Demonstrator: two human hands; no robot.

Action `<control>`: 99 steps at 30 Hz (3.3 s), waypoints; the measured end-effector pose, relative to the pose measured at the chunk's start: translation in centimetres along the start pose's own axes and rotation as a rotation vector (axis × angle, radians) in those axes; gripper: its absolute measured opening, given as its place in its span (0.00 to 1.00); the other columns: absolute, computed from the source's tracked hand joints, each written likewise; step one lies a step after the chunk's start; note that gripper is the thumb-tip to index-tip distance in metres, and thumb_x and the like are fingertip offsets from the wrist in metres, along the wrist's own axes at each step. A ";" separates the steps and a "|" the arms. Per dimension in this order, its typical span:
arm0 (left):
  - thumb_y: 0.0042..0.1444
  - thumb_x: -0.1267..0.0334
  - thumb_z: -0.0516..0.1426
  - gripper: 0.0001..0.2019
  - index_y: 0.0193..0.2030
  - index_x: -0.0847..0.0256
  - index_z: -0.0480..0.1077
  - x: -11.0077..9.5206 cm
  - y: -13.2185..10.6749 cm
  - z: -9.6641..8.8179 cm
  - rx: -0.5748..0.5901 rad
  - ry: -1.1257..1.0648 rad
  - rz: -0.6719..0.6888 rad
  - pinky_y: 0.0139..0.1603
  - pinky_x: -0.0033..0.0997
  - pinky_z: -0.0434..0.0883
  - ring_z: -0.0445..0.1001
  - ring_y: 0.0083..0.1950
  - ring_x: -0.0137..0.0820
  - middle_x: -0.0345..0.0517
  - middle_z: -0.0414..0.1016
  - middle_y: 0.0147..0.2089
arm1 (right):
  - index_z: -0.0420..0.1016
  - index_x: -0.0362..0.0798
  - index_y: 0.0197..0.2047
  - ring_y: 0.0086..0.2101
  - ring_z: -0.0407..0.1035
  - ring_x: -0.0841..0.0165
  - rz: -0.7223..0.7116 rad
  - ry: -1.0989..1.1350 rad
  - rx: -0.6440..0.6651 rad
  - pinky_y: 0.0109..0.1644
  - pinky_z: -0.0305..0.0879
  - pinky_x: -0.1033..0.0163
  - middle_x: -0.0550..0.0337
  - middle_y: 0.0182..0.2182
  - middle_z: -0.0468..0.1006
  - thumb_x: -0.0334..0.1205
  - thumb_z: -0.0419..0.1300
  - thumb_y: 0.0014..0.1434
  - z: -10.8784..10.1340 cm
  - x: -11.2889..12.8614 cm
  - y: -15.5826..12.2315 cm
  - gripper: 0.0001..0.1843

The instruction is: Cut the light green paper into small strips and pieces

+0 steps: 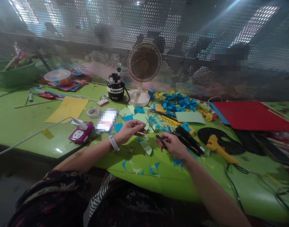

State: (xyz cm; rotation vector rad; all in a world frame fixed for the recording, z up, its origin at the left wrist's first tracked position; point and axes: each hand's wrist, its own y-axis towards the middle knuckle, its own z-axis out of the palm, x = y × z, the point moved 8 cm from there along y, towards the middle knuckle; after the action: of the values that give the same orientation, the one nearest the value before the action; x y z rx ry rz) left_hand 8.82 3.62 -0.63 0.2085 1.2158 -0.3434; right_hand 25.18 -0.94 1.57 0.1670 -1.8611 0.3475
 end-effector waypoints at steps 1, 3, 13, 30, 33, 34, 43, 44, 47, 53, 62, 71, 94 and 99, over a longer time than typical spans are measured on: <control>0.45 0.50 0.70 0.22 0.36 0.66 0.72 0.0 0.0 0.0 -0.005 -0.005 0.003 0.35 0.31 0.77 0.82 0.37 0.37 0.49 0.80 0.32 | 0.64 0.50 0.25 0.20 0.63 0.73 -0.003 0.000 -0.014 0.25 0.57 0.64 0.66 0.18 0.69 0.64 0.70 0.42 -0.2 0.0 0.0 0.29; 0.45 0.50 0.70 0.22 0.37 0.65 0.72 -0.1 -0.1 -0.1 -0.014 -0.014 0.009 0.35 0.31 0.77 0.82 0.37 0.37 0.48 0.80 0.32 | 0.64 0.50 0.27 0.20 0.62 0.73 0.000 0.009 -0.043 0.24 0.55 0.64 0.65 0.18 0.70 0.65 0.69 0.43 -0.6 -0.1 0.0 0.29; 0.46 0.50 0.70 0.22 0.37 0.64 0.69 -0.1 -0.7 0.6 -0.054 -0.065 0.039 0.35 0.32 0.78 0.83 0.42 0.41 0.48 0.80 0.37 | 0.64 0.50 0.29 0.24 0.62 0.72 0.054 -0.045 0.075 0.23 0.54 0.65 0.62 0.24 0.72 0.67 0.65 0.46 1.1 -0.6 0.0 0.29; 0.45 0.51 0.71 0.23 0.37 0.65 0.69 0.6 -0.8 1.1 -0.041 -0.141 -0.009 0.34 0.30 0.79 0.83 0.42 0.40 0.49 0.80 0.36 | 0.63 0.50 0.29 0.21 0.58 0.74 0.075 -0.049 0.089 0.24 0.53 0.65 0.62 0.24 0.72 0.65 0.65 0.48 1.3 -1.0 0.1 0.27; 0.48 0.53 0.70 0.21 0.37 0.65 0.68 0.7 -0.8 1.0 -0.047 -0.141 -0.008 0.35 0.32 0.80 0.83 0.43 0.41 0.50 0.81 0.37 | 0.62 0.50 0.29 0.21 0.58 0.74 0.079 -0.048 0.100 0.23 0.54 0.65 0.63 0.24 0.72 0.64 0.66 0.47 1.4 -1.1 0.1 0.27; 0.49 0.54 0.69 0.20 0.37 0.65 0.68 0.8 -0.8 1.0 -0.045 -0.143 -0.007 0.36 0.32 0.80 0.83 0.43 0.41 0.50 0.81 0.37 | 0.62 0.50 0.29 0.21 0.58 0.74 0.074 -0.048 0.099 0.24 0.55 0.65 0.63 0.24 0.72 0.64 0.66 0.47 1.4 -1.0 0.1 0.27; 0.53 0.57 0.68 0.17 0.37 0.65 0.68 1.0 -0.9 1.2 -0.039 -0.148 -0.019 0.40 0.34 0.80 0.83 0.44 0.40 0.50 0.81 0.37 | 0.62 0.50 0.27 0.21 0.58 0.74 0.066 -0.050 0.075 0.23 0.52 0.65 0.64 0.22 0.72 0.65 0.66 0.47 1.3 -0.6 0.0 0.28; 0.53 0.57 0.68 0.17 0.37 0.65 0.68 1.0 -0.9 1.2 -0.042 -0.148 -0.021 0.40 0.35 0.80 0.83 0.44 0.40 0.50 0.81 0.37 | 0.62 0.50 0.27 0.21 0.58 0.73 0.063 -0.055 0.073 0.23 0.52 0.65 0.64 0.22 0.72 0.65 0.66 0.47 1.3 -0.6 0.0 0.28; 0.52 0.56 0.68 0.18 0.37 0.65 0.67 1.1 -0.9 1.1 -0.051 -0.157 -0.021 0.42 0.36 0.80 0.82 0.45 0.40 0.50 0.81 0.37 | 0.62 0.50 0.26 0.22 0.59 0.73 0.047 -0.062 0.063 0.24 0.52 0.64 0.64 0.21 0.71 0.67 0.66 0.46 1.4 -0.5 0.2 0.29; 0.51 0.57 0.69 0.17 0.37 0.65 0.67 1.3 -0.8 1.0 -0.069 -0.190 -0.031 0.40 0.34 0.80 0.83 0.44 0.40 0.50 0.81 0.36 | 0.63 0.50 0.27 0.23 0.60 0.72 0.053 -0.065 0.042 0.25 0.52 0.64 0.64 0.21 0.70 0.67 0.66 0.46 1.3 -0.6 0.2 0.29; 0.53 0.58 0.68 0.16 0.37 0.65 0.67 1.2 -0.6 0.9 -0.074 -0.176 -0.026 0.38 0.32 0.80 0.83 0.44 0.40 0.49 0.81 0.35 | 0.65 0.50 0.28 0.20 0.58 0.74 0.055 -0.070 0.019 0.22 0.49 0.65 0.64 0.21 0.72 0.68 0.66 0.45 0.9 -0.9 0.2 0.29; 0.53 0.58 0.68 0.15 0.38 0.63 0.67 0.7 -0.9 0.9 -0.080 -0.195 -0.054 0.31 0.28 0.78 0.83 0.43 0.41 0.53 0.82 0.40 | 0.65 0.50 0.29 0.17 0.59 0.74 0.009 -0.028 -0.202 0.22 0.58 0.64 0.61 0.23 0.75 0.69 0.68 0.42 -2.1 -1.5 1.2 0.31; 0.54 0.74 0.63 0.16 0.51 0.64 0.73 1.0 -0.7 1.4 0.010 -0.234 -0.079 0.44 0.27 0.75 0.80 0.50 0.33 0.54 0.82 0.48 | 0.71 0.49 0.26 0.32 0.69 0.63 -0.031 -0.765 -0.513 0.36 0.61 0.61 0.55 0.29 0.77 0.53 0.63 0.51 -5.6 -3.8 4.5 0.16; 0.51 0.72 0.66 0.27 0.59 0.61 0.68 1.3 -0.6 1.3 0.035 -0.140 -0.042 0.45 0.28 0.73 0.80 0.51 0.36 0.55 0.81 0.49 | 0.76 0.49 0.32 0.35 0.71 0.61 0.043 -0.917 -0.527 0.35 0.59 0.60 0.51 0.35 0.79 0.52 0.63 0.55 -5.3 -3.7 4.4 0.14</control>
State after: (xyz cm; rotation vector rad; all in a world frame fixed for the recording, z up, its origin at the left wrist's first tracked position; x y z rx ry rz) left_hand 10.17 2.37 -1.39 0.1856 1.0782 -0.4096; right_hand 29.91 4.71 -1.12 -0.1016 -2.7898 -0.2593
